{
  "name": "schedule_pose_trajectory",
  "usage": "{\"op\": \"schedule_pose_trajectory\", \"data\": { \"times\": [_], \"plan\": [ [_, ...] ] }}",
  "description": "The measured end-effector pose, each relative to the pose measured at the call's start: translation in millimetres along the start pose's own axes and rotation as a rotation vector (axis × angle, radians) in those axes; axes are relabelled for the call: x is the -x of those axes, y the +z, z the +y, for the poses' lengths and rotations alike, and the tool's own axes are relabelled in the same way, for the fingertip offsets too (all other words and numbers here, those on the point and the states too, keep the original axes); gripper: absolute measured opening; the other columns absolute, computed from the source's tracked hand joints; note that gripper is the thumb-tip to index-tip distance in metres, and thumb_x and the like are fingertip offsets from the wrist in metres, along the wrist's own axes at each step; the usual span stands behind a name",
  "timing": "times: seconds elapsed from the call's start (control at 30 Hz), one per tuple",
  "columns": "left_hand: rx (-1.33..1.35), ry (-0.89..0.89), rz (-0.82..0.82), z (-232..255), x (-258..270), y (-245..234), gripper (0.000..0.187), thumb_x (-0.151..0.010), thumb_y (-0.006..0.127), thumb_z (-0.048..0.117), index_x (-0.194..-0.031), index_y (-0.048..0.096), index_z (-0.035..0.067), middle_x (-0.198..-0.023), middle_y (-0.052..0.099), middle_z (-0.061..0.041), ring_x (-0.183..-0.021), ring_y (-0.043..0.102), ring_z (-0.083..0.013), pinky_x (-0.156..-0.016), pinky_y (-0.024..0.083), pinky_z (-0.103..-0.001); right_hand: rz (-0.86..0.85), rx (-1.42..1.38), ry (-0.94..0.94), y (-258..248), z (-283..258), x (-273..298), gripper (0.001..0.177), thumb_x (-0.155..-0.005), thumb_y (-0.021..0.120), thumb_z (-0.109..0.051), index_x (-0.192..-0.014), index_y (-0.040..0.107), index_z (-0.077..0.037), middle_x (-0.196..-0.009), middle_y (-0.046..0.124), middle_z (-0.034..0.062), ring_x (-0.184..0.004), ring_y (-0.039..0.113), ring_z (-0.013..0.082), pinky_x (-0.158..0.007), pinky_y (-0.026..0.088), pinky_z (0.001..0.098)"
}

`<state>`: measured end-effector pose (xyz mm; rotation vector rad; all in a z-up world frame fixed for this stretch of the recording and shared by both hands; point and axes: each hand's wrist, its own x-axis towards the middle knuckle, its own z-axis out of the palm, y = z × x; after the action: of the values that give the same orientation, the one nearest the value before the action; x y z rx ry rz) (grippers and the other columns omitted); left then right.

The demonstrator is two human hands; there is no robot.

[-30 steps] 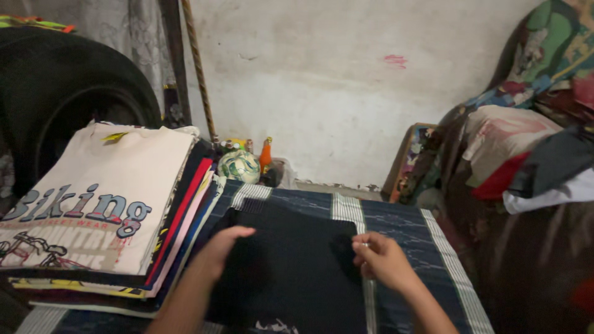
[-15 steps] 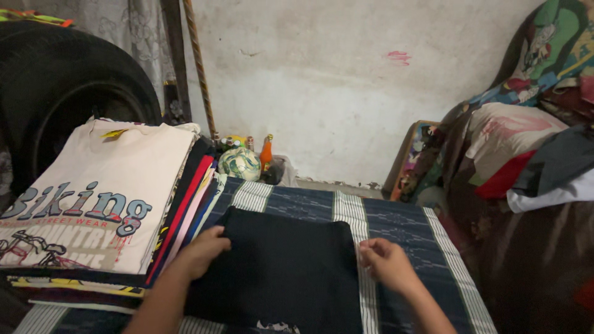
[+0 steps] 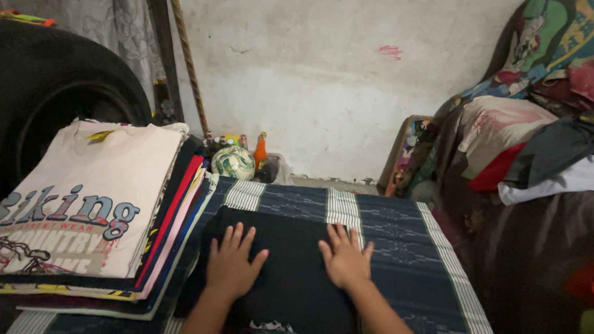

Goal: The person folds a black t-shirt with a graphic print on a striped table surface, smoothing and aligning the fabric before stacking it with other folded shirts. The person then picks up a green t-shirt and begins to fold it.

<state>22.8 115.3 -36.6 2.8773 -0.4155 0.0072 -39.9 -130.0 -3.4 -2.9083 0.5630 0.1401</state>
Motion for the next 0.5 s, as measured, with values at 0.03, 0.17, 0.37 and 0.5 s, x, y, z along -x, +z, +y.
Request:
{"op": "schedule_pose_trajectory", "data": {
  "times": [0.03,0.17,0.37,0.5],
  "plan": [
    [-0.023,-0.002,-0.020,-2,0,2,0.079,-0.094,0.037,0.069,-0.158,0.026,0.024,-0.168,0.016,-0.008,-0.156,0.010,-0.0269,-0.121,0.007,-0.059,0.006,0.012,0.030,-4,0,1,0.067,-0.101,0.034,-0.058,-0.161,0.022,-0.030,-0.172,0.012,-0.0026,-0.158,0.006,0.0282,-0.121,0.005,0.0703],
    [-0.082,-0.023,-0.040,9,6,8,0.076,-0.098,0.037,0.066,-0.158,0.026,0.022,-0.168,0.016,-0.008,-0.156,0.010,-0.0271,-0.120,0.008,-0.065,0.108,0.143,0.024,-2,-16,19,0.074,-0.103,0.037,-0.058,-0.160,0.021,-0.013,-0.170,0.012,0.0098,-0.156,0.006,0.0328,-0.117,0.007,0.0685],
    [-0.026,0.088,0.107,-3,25,0,0.082,-0.090,0.044,0.068,-0.156,0.033,0.021,-0.165,0.025,-0.007,-0.151,0.020,-0.0294,-0.117,0.015,-0.065,0.049,0.020,-0.216,37,-1,72,0.075,-0.098,0.045,-0.056,-0.160,0.024,-0.019,-0.169,0.015,0.0077,-0.156,0.006,0.0277,-0.122,0.005,0.0608],
    [-0.079,-0.072,-0.069,15,16,-8,0.070,-0.097,0.042,0.063,-0.152,0.041,0.019,-0.164,0.030,-0.010,-0.151,0.025,-0.0304,-0.114,0.016,-0.074,0.207,0.007,-0.148,77,48,64,0.083,-0.094,0.053,-0.055,-0.161,0.025,-0.016,-0.171,0.018,0.0122,-0.153,0.012,0.0297,-0.117,0.012,0.0612]
  ]
}}
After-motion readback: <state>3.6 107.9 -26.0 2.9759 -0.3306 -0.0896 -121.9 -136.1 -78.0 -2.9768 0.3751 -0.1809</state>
